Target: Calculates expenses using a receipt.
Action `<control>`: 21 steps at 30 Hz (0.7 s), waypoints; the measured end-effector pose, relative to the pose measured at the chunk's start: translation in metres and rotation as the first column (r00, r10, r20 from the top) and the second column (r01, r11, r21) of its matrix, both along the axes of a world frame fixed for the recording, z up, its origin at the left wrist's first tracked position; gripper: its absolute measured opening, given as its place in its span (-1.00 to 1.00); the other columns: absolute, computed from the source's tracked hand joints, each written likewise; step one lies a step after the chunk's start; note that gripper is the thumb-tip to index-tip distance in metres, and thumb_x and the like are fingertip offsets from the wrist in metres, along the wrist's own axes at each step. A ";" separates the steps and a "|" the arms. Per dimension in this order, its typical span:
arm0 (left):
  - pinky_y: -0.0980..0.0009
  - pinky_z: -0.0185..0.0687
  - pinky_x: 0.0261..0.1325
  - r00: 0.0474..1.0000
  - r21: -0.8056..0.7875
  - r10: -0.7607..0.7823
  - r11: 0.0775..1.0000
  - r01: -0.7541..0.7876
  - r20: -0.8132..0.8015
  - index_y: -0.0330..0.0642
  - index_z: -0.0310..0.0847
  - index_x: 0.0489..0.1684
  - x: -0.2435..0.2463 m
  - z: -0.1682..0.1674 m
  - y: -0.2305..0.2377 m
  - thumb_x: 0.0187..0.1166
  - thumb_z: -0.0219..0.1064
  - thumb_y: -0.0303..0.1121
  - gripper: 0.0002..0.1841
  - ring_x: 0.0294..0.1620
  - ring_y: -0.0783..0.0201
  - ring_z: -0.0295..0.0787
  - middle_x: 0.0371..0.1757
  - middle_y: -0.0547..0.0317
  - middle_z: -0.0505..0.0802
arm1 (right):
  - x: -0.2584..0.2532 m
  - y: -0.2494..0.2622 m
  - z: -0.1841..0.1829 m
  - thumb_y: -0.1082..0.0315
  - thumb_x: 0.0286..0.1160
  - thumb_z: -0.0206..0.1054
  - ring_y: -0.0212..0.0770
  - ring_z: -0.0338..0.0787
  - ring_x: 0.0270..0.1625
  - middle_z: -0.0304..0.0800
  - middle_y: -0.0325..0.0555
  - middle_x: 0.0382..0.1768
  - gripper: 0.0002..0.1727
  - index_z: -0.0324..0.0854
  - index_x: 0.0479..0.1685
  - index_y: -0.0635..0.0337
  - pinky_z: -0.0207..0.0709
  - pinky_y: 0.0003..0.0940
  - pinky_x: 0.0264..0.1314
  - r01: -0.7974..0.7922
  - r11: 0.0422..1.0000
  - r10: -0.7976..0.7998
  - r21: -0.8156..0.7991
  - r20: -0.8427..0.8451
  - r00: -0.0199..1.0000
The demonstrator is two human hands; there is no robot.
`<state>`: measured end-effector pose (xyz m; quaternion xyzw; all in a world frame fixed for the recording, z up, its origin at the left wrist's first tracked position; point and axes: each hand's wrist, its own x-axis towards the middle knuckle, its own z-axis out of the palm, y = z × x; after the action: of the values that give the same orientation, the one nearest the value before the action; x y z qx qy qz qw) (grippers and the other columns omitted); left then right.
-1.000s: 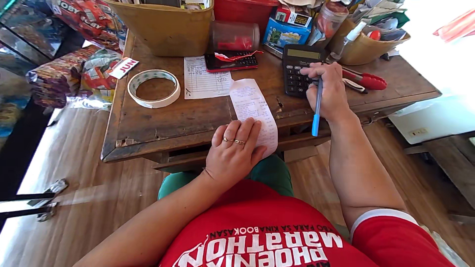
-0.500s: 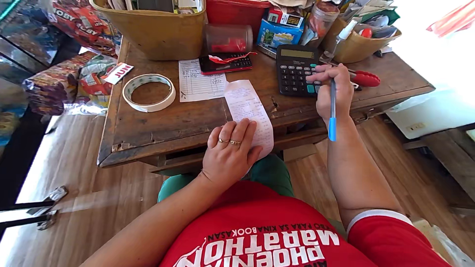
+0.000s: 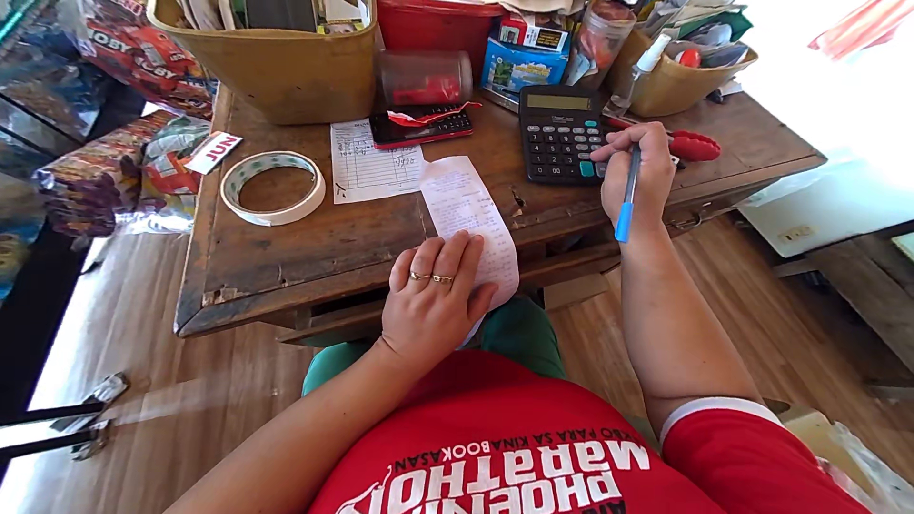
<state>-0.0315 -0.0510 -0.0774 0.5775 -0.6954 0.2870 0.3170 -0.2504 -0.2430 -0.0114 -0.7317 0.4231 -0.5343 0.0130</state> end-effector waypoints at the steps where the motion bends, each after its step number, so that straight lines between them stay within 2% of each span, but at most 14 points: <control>1: 0.14 0.21 0.49 1.000 0.000 -0.001 1.000 0.001 -0.001 -0.10 0.66 0.41 0.000 0.000 0.000 0.68 0.18 0.10 -0.45 0.37 0.04 0.57 0.39 0.06 0.75 | 0.001 0.001 0.002 0.59 0.54 0.08 -0.14 0.80 0.09 0.90 -0.04 -0.25 -0.84 0.58 -0.16 0.30 0.50 -0.23 0.35 0.019 0.999 -0.019 0.041 -0.002 1.000; 3: 0.14 0.21 0.49 1.000 -0.001 0.002 1.000 -0.002 0.003 -0.10 0.66 0.41 0.000 0.000 0.000 0.68 0.18 0.10 -0.45 0.37 0.04 0.57 0.39 0.06 0.75 | 0.002 0.000 0.004 0.59 0.52 0.07 -0.15 0.81 0.10 0.92 -0.05 -0.18 -0.83 0.55 -0.09 0.30 0.41 -0.12 0.39 0.015 0.996 -0.012 0.084 -0.046 0.999; 7: 0.14 0.22 0.48 1.000 0.009 0.005 1.000 -0.005 0.011 -0.10 0.66 0.42 0.001 0.000 0.000 0.69 0.16 0.11 -0.44 0.38 0.03 0.57 0.39 0.05 0.75 | 0.001 -0.001 0.006 0.57 0.44 0.09 -0.01 0.78 0.30 0.90 0.05 0.00 -0.76 0.55 0.03 0.33 0.17 0.22 0.63 -0.024 0.996 0.039 0.088 -0.166 0.985; 11: 0.13 0.21 0.49 1.000 0.014 0.010 1.000 -0.010 0.014 -0.09 0.64 0.44 0.000 0.000 0.001 0.69 0.16 0.12 -0.43 0.39 0.04 0.57 0.40 0.05 0.74 | 0.004 -0.001 0.009 0.58 0.44 0.13 0.11 0.78 0.29 0.88 0.10 0.01 -0.78 0.57 0.00 0.35 0.07 0.37 0.65 0.009 0.995 0.017 0.101 -0.253 0.967; 16: 0.14 0.20 0.50 1.000 0.010 0.008 1.000 -0.008 0.009 -0.10 0.66 0.42 0.000 0.001 0.000 0.68 0.17 0.12 -0.44 0.38 0.04 0.56 0.40 0.05 0.74 | 0.005 0.000 0.009 0.59 0.43 0.13 0.10 0.79 0.27 0.89 0.09 0.00 -0.78 0.57 -0.01 0.34 0.08 0.34 0.65 0.004 0.997 0.019 0.083 -0.281 0.959; 18: 0.14 0.19 0.50 1.000 0.012 0.012 1.000 -0.012 0.009 -0.09 0.65 0.43 0.000 0.001 0.001 0.68 0.17 0.12 -0.44 0.39 0.04 0.57 0.40 0.06 0.74 | 0.003 0.001 0.007 0.62 0.42 0.11 0.05 0.78 0.31 0.90 0.08 0.02 -0.77 0.57 -0.03 0.34 0.13 0.22 0.69 -0.098 0.995 0.104 0.035 -0.266 0.958; 21: 0.13 0.19 0.51 1.000 0.010 0.015 1.000 -0.015 0.010 -0.09 0.65 0.44 0.000 0.000 0.000 0.69 0.16 0.12 -0.44 0.38 0.04 0.57 0.40 0.06 0.74 | 0.000 -0.002 0.003 0.63 0.38 0.06 0.02 0.77 0.38 0.91 0.07 0.05 -0.77 0.54 -0.09 0.29 0.10 0.20 0.74 -0.300 0.952 0.268 -0.051 -0.324 0.907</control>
<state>-0.0313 -0.0505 -0.0778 0.5830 -0.6941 0.2884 0.3085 -0.2501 -0.2446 -0.0088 -0.8607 0.2812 -0.4243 -0.0133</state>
